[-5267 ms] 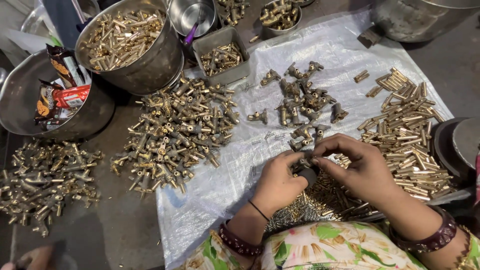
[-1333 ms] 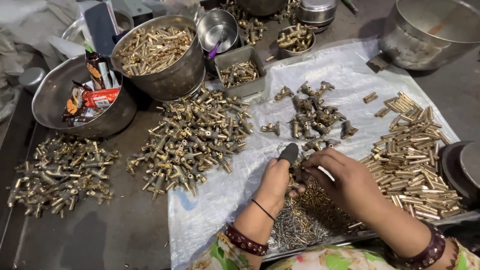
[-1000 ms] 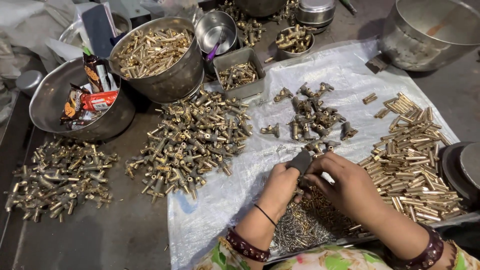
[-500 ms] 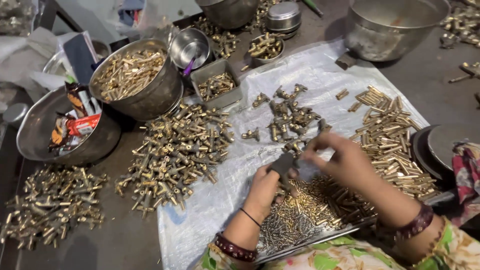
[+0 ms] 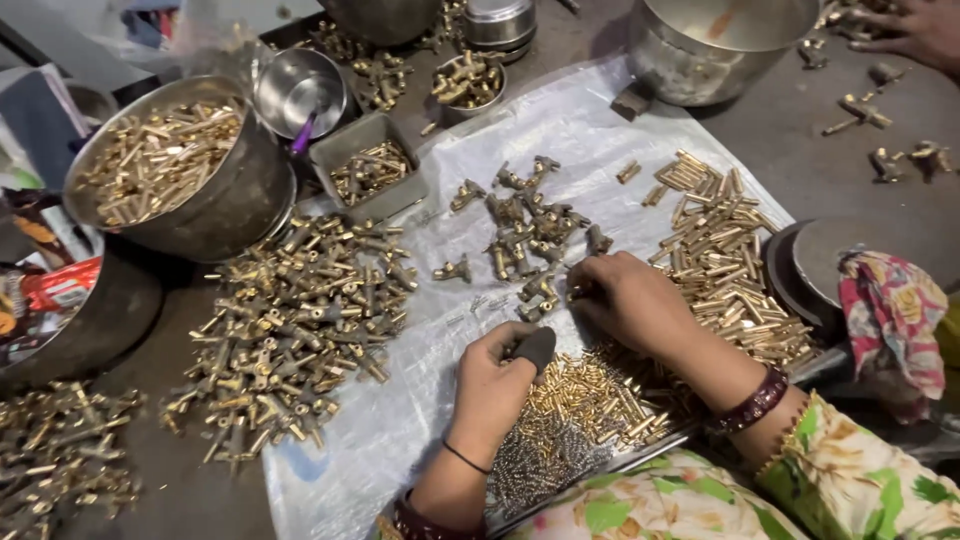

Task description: Assembling small brass faucet components by hand at a workstation.

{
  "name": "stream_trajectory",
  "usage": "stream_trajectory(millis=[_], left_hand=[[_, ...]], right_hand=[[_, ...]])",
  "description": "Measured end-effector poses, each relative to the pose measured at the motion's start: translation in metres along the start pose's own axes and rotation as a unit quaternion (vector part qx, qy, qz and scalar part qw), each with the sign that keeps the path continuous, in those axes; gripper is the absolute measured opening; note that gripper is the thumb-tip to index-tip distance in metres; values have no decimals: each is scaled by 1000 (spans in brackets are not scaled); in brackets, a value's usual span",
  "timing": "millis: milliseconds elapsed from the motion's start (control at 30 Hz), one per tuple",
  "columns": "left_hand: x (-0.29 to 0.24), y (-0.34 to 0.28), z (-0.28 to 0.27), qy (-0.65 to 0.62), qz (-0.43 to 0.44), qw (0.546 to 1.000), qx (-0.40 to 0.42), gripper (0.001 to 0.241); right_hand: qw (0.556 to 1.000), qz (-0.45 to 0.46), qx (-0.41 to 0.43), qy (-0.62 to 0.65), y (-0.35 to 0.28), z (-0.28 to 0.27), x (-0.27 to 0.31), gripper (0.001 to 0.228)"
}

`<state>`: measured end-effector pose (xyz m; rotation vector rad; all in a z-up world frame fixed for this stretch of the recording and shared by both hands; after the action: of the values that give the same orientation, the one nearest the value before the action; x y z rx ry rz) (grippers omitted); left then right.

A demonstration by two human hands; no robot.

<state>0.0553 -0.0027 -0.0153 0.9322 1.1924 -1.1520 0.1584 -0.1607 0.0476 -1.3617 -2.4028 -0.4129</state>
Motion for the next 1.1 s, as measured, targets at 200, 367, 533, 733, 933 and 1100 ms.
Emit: stream_trajectory(millis=[200, 367, 533, 733, 933, 1100], left_hand=[[-9, -1, -5, 121, 59, 991, -24, 18], [-27, -3, 2, 138, 36, 989, -32, 18], [-32, -3, 7, -25, 46, 998, -35, 51], [0, 7, -10, -91, 20, 994, -51, 28], [-22, 0, -9, -67, 79, 989, -107, 37], [-17, 3, -11, -75, 97, 986, -112, 46]], right_hand=[[997, 54, 10, 61, 11, 3, -12, 30], [969, 141, 9, 203, 11, 12, -41, 22], [876, 97, 82, 465, -8, -8, 1, 27], [976, 165, 41, 137, -10, -10, -33, 23], [991, 24, 127, -23, -4, -17, -26, 21], [992, -39, 118, -30, -10, -7, -4, 24]])
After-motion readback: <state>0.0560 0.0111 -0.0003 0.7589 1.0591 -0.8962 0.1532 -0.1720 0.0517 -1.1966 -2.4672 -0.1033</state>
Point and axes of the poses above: each hand's wrist, its own y-axis towards the middle knuckle, its own z-axis out of the palm, x = y × z, the point moved 6 cm from there along y, towards the middle knuckle, and after that the axes turned 7 degrees about z, right-handed, at the moved point
